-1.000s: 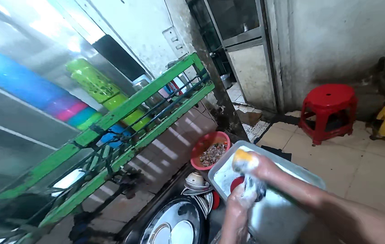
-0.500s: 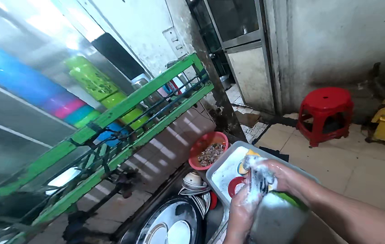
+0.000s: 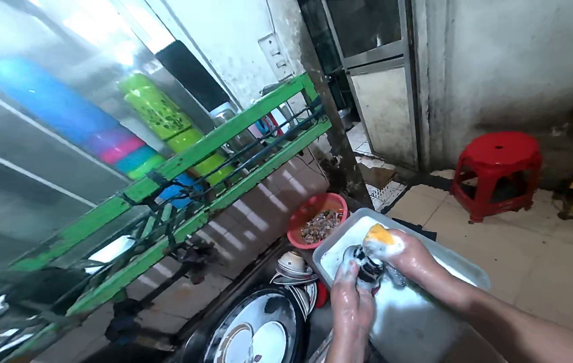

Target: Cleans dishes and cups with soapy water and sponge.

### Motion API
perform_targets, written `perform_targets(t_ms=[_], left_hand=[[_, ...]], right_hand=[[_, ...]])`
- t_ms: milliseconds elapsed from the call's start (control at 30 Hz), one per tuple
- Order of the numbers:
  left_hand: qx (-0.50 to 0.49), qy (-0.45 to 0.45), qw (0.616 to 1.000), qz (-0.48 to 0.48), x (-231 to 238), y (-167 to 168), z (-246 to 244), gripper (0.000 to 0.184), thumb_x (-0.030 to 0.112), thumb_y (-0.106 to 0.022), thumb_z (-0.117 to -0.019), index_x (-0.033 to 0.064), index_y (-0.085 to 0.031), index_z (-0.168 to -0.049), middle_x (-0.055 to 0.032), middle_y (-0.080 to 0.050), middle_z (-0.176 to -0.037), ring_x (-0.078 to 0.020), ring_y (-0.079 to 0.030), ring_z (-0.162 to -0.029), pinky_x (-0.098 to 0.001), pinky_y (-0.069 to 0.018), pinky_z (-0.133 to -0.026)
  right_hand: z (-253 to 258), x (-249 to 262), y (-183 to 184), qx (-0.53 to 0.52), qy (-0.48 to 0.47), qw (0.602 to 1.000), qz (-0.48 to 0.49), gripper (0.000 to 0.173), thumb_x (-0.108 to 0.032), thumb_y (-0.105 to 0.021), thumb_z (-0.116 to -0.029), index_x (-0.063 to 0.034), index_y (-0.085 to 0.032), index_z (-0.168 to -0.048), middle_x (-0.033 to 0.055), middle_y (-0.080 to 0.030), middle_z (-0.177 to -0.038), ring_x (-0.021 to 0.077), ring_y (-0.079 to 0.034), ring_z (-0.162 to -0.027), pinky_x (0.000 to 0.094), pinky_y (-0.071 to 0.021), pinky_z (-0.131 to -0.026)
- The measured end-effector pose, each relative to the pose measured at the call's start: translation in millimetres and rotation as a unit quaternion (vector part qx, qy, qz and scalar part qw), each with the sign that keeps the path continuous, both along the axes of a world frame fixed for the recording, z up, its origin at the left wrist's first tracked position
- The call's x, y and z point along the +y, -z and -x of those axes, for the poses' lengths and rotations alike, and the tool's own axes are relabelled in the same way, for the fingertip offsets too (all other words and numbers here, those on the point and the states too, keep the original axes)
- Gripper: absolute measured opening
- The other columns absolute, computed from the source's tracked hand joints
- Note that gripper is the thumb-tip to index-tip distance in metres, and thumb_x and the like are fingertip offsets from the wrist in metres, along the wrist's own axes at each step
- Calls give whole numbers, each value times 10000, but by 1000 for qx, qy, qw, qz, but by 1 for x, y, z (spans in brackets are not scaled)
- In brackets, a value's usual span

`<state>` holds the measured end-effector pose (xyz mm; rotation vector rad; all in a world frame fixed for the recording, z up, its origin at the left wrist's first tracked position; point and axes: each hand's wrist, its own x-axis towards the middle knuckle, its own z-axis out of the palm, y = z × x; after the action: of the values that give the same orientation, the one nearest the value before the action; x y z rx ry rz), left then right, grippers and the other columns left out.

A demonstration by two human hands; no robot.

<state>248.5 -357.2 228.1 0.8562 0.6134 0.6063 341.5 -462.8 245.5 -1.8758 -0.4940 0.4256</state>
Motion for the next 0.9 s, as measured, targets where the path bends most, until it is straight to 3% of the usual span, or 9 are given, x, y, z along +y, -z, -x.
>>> perform_targets(t_ms=[133, 233, 367, 433, 500, 633, 733, 800, 900], left_hand=[[27, -14, 1000, -8, 7, -6, -1, 177, 14, -454, -1041, -19, -576, -1164, -114, -649, -976, -180, -659, -865, -364, -582, -785], [12, -25, 1000, -6, 15, -10, 2, 182, 13, -456, -1035, -22, -583, -1161, -121, -658, -999, -198, -665, -899, -387, -582, -822], [8, 3, 1000, -17, 14, -7, 5, 198, 3, -449, -1030, -24, -588, -1169, -134, -666, -1019, -205, -668, -924, -398, -582, -844], [26, 26, 999, -33, 14, -5, 7, 192, 9, -448, -1033, -27, -578, -1171, -131, -662, -992, -200, -670, -893, -391, -587, -816], [37, 39, 998, -40, 19, -5, 10, 189, 7, -451, -1030, -34, -583, -1159, -128, -664, -966, -195, -671, -862, -378, -591, -788], [40, 15, 999, -3, 23, -5, 13, 171, 19, -458, -1034, -23, -582, -1144, -121, -662, -975, -196, -668, -875, -383, -586, -796], [22, 2, 1000, 7, 18, -5, 10, 203, 43, -441, -1049, -35, -570, -1185, -154, -655, -1051, -228, -664, -943, -422, -581, -847], [51, 0, 995, -86, 3, -9, 7, 201, 45, -458, -1050, -44, -583, -1179, -142, -647, -1036, -194, -652, -927, -378, -571, -839], [102, 21, 964, -245, -21, -8, 8, 228, 39, -486, -1022, -59, -602, -1192, -124, -666, -979, -142, -664, -871, -318, -575, -798]], right_hand=[[12, -6, 23, -174, -75, 981, -52, 334, -157, -761, -891, -24, -727, -1196, 163, -706, -1174, 286, -659, -1131, 478, -521, -1019], [3, -18, 26, -185, -132, 973, -36, 304, -108, -745, -891, -11, -729, -1179, 183, -708, -1160, 304, -674, -1105, 498, -529, -1002], [-8, -14, 20, -235, -85, 968, -17, 250, -157, -769, -884, -20, -748, -1092, 161, -733, -1062, 292, -705, -1006, 498, -560, -932], [5, -10, 18, -280, -88, 956, -16, 263, -91, -762, -859, -19, -750, -1112, 170, -724, -1074, 316, -695, -1032, 503, -563, -934], [17, -14, 18, -292, -146, 945, -9, 288, -60, -737, -862, -38, -743, -1149, 172, -705, -1108, 334, -665, -1092, 517, -548, -956], [3, -33, 22, -338, -254, 906, 16, 246, -146, -726, -902, -92, -749, -1141, 139, -718, -1103, 314, -675, -1083, 515, -560, -923], [-14, -34, 11, -227, -128, 964, 54, 280, -110, -729, -924, -25, -725, -1191, 184, -706, -1167, 328, -680, -1096, 535, -534, -983], [-1, -22, 8, -203, -33, 979, -9, 366, -72, -734, -899, 7, -671, -1252, 210, -689, -1188, 338, -678, -1091, 545, -538, -979], [23, 1, 14, -174, -6, 982, -78, 477, -190, -702, -936, -12, -593, -1364, 176, -669, -1265, 287, -659, -1162, 494, -536, -1017]])
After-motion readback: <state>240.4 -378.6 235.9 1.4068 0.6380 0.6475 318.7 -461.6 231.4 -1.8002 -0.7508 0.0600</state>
